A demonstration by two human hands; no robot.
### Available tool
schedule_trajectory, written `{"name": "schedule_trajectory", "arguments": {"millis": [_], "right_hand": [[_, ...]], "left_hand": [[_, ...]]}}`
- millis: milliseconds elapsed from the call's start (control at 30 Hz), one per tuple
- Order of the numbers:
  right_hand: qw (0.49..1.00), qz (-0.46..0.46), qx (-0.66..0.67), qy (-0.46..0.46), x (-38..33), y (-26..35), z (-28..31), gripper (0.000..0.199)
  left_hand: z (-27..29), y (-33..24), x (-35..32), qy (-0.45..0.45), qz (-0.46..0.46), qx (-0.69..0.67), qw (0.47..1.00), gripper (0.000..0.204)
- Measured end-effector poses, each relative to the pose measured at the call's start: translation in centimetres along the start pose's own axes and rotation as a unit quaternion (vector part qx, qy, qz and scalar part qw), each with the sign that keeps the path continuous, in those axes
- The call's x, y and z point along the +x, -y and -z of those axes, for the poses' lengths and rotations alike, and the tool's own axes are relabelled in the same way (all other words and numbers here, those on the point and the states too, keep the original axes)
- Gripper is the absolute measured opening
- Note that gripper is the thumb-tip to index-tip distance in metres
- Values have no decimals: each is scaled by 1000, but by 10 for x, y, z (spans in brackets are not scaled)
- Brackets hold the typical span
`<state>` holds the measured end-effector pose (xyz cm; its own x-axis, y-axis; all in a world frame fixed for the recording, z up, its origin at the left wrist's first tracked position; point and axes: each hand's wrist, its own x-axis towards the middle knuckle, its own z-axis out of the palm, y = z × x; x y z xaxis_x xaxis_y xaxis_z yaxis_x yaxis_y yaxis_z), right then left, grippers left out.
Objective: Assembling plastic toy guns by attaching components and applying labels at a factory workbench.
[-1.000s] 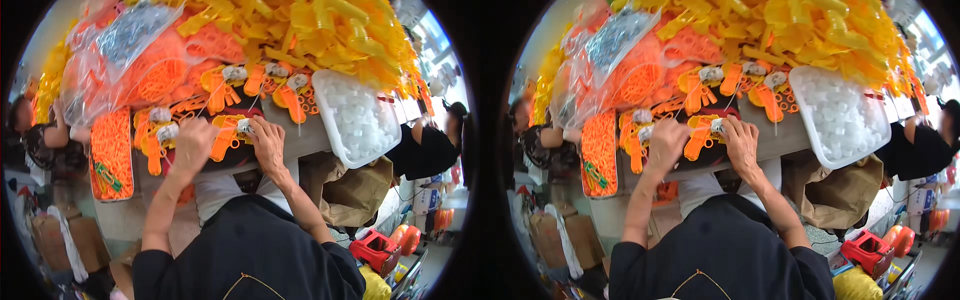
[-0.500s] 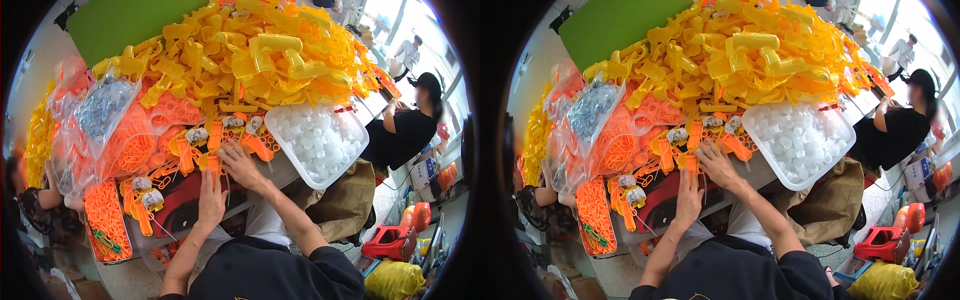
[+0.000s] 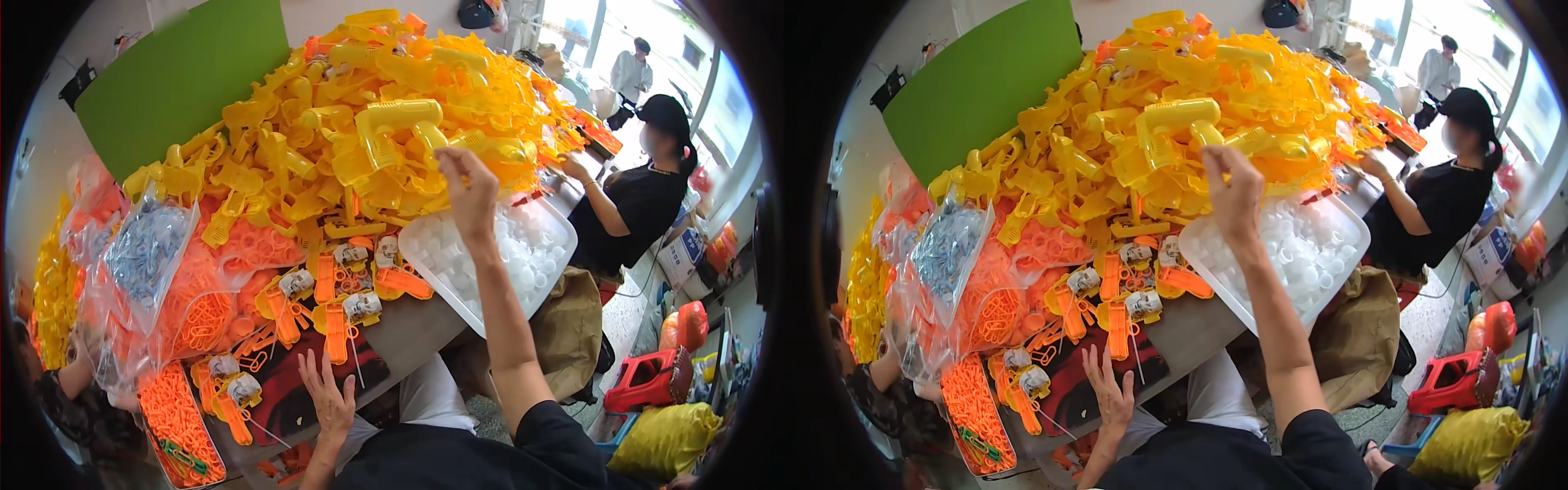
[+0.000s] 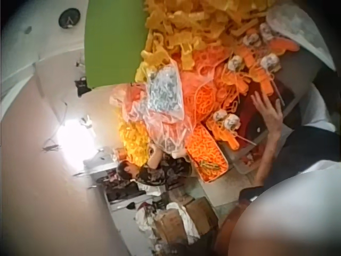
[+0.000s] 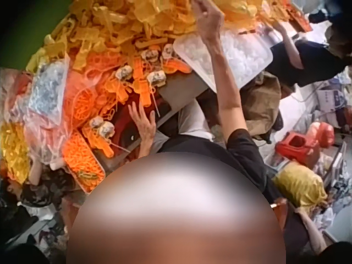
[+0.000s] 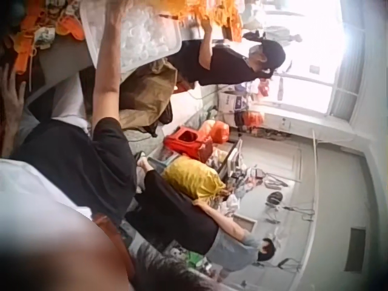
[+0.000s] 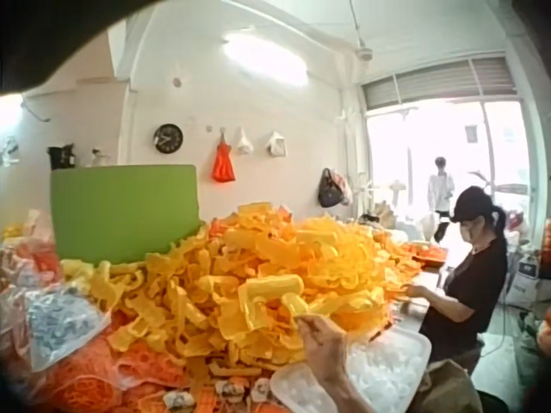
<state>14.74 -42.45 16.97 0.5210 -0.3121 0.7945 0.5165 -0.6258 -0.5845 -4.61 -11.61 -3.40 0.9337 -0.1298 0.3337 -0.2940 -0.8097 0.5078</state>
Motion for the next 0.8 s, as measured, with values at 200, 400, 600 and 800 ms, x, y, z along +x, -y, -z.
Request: {"name": "schedule_trajectory", "arguments": {"millis": [200,400,600,800], "right_hand": [[994,13,1,111,33,6,-51,15],[953,30,59,295,14,21,-172,33],[952,-81,-38,291,6,-26,-280,59],[985,24,-146,89,0,-53,-309,31]], "left_hand": [[9,5,3,22,22,-51,998,68],[9,5,0,18,17,-82,996,75],[8,0,-2,3,17,-106,994,73],[10,5,6,7,-7,-107,994,68]]}}
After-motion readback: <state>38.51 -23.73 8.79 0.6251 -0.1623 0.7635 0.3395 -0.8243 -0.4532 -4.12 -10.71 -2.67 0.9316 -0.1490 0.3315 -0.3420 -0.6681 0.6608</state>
